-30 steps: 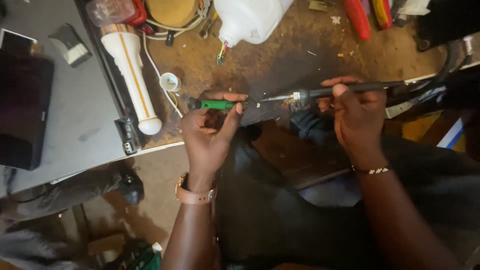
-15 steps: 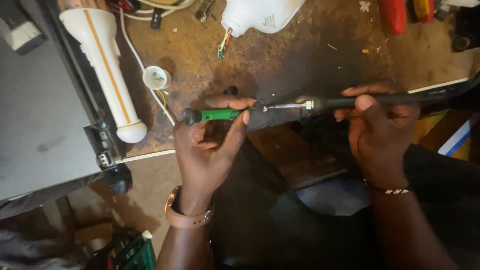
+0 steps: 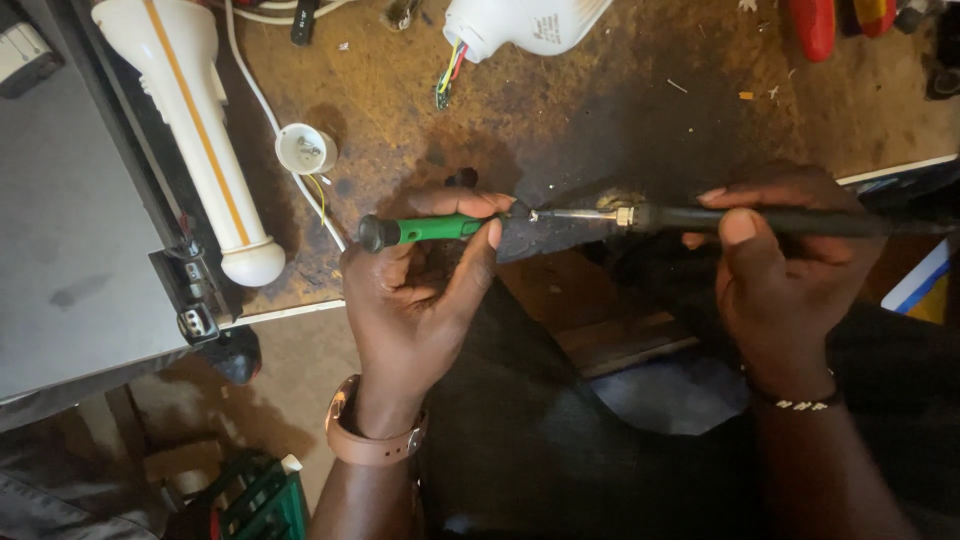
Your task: Repairing a small electronic circuit board using a soldering iron and a screwdriver
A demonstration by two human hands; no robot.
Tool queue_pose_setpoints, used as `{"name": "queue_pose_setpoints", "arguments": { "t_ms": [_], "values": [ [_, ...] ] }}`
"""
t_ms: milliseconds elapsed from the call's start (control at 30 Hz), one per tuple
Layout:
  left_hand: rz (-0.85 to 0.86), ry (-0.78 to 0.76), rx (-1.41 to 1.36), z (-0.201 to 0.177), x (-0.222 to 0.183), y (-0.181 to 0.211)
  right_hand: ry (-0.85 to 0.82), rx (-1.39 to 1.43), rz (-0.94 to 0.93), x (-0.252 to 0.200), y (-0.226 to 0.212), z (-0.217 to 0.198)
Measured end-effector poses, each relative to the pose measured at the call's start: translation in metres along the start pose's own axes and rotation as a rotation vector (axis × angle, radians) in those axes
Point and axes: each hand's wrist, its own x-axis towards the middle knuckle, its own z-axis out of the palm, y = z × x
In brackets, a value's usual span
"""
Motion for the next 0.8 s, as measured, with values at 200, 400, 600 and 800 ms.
{"name": "queue_pose_setpoints", "arguments": {
  "t_ms": [200, 400, 600, 800],
  "values": [
    [0.045, -0.011, 0.026, 0.0, 0.0, -0.001, -0.039, -0.073, -0.084, 0.001, -0.009, 0.002],
    [0.037, -0.001, 0.005, 0.001, 0.0, -0.001, -0.06, -0.171, -0.092, -0.001, -0.003, -0.006],
    [0.052, -0.005, -0.008, 0.0, -0.001, -0.003, -0.038, -0.133, -0.054, -0.003, 0.02, -0.007],
    [0.058, -0.016, -0.001, -0.001, 0.0, -0.001, 0.019, -0.017, 0.044, 0.001, 0.021, -0.001]
  ]
}}
